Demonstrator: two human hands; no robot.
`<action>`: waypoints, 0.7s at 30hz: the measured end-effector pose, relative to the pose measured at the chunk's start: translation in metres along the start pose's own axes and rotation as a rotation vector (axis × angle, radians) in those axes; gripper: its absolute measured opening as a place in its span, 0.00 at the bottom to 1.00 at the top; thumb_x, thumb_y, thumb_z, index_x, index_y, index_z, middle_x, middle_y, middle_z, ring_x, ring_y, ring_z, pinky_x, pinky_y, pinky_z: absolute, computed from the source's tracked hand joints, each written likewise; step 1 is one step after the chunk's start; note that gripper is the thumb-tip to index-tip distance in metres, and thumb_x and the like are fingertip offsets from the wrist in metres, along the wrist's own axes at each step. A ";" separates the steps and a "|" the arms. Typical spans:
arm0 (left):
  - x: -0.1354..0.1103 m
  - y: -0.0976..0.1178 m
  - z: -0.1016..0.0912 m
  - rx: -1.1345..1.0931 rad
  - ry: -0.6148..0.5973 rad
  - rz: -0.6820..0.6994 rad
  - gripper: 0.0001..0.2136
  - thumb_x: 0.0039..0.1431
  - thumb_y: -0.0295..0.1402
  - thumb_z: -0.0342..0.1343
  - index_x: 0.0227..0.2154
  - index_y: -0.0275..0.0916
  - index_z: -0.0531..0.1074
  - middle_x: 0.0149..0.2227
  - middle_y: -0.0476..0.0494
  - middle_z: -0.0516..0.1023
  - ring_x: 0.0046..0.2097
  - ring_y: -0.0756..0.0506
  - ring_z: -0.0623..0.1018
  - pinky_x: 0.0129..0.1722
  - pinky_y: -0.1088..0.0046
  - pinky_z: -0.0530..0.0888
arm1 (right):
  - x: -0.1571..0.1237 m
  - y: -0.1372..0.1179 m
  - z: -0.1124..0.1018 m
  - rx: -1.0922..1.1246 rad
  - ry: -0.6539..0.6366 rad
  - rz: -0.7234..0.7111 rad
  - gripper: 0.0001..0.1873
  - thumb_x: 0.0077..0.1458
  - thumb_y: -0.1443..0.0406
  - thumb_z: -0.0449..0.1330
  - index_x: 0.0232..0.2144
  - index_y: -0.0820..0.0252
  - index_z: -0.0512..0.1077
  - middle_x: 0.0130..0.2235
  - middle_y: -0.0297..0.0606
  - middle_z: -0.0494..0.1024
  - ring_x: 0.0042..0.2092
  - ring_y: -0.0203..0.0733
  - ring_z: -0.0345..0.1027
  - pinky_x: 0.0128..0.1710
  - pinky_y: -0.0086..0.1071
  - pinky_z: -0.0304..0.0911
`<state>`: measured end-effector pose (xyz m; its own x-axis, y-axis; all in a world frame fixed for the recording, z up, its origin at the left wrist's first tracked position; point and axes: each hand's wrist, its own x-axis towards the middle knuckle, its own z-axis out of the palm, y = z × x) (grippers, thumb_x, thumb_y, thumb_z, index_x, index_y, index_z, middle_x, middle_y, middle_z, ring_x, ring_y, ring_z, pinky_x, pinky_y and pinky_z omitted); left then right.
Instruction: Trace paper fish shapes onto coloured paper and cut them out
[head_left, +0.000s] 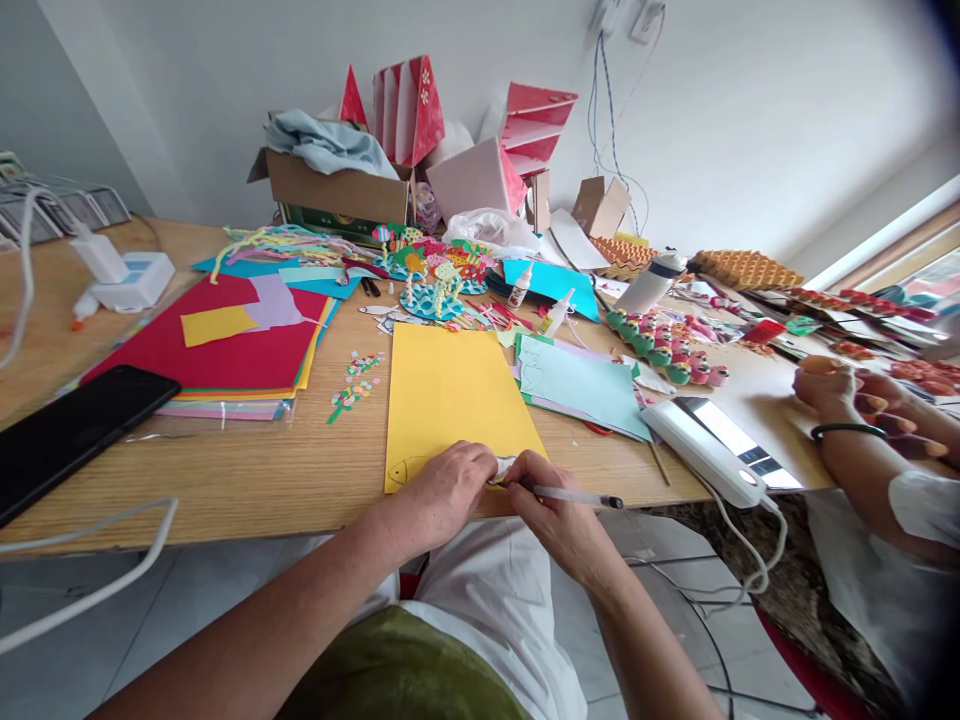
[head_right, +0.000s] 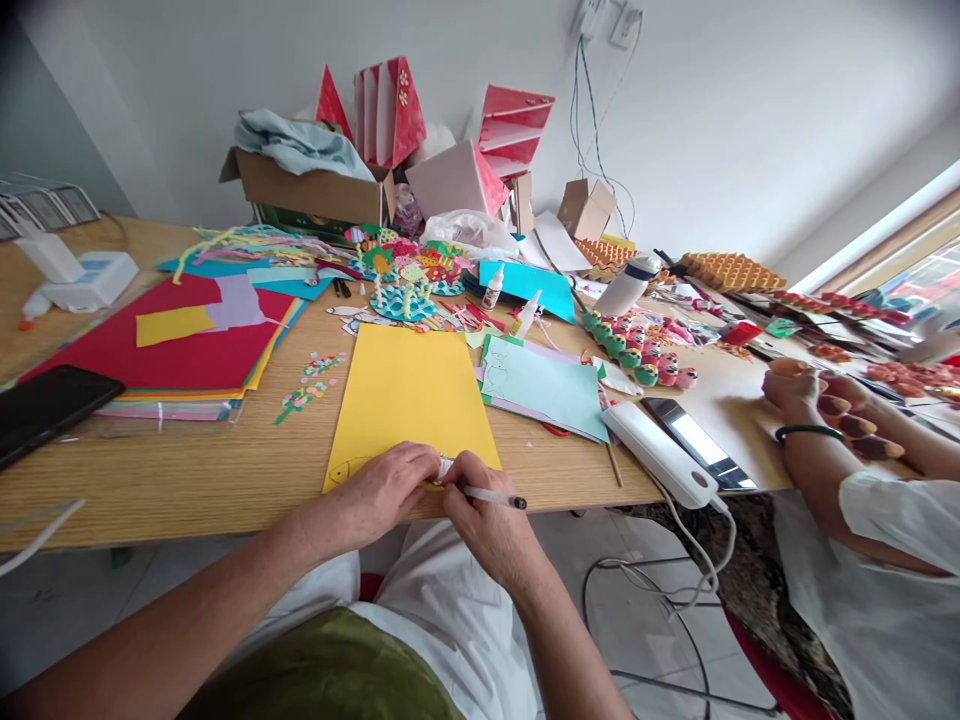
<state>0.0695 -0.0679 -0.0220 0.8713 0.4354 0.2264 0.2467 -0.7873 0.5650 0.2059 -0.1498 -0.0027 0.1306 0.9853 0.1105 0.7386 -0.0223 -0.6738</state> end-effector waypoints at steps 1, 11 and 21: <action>0.000 0.000 0.000 0.000 -0.003 0.002 0.06 0.56 0.20 0.45 0.31 0.36 0.64 0.35 0.45 0.69 0.39 0.47 0.68 0.40 0.72 0.67 | 0.000 0.000 0.000 0.000 -0.001 0.001 0.04 0.44 0.71 0.48 0.21 0.57 0.58 0.19 0.28 0.60 0.23 0.34 0.52 0.23 0.27 0.47; -0.003 -0.002 0.001 -0.007 0.014 0.025 0.08 0.56 0.19 0.44 0.32 0.37 0.64 0.36 0.45 0.69 0.40 0.47 0.68 0.42 0.71 0.67 | 0.000 0.002 0.000 0.028 0.010 0.002 0.05 0.43 0.71 0.48 0.21 0.57 0.58 0.19 0.27 0.60 0.23 0.34 0.52 0.23 0.26 0.47; -0.003 -0.002 0.001 -0.040 0.011 0.016 0.08 0.56 0.19 0.44 0.31 0.37 0.64 0.35 0.46 0.70 0.39 0.48 0.68 0.40 0.72 0.66 | 0.002 0.001 0.002 0.111 -0.002 0.000 0.05 0.44 0.72 0.49 0.21 0.58 0.59 0.19 0.27 0.59 0.23 0.33 0.51 0.24 0.27 0.48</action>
<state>0.0671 -0.0678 -0.0243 0.8704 0.4277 0.2439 0.2154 -0.7761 0.5927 0.2061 -0.1480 -0.0045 0.1298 0.9855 0.1091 0.6609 -0.0039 -0.7505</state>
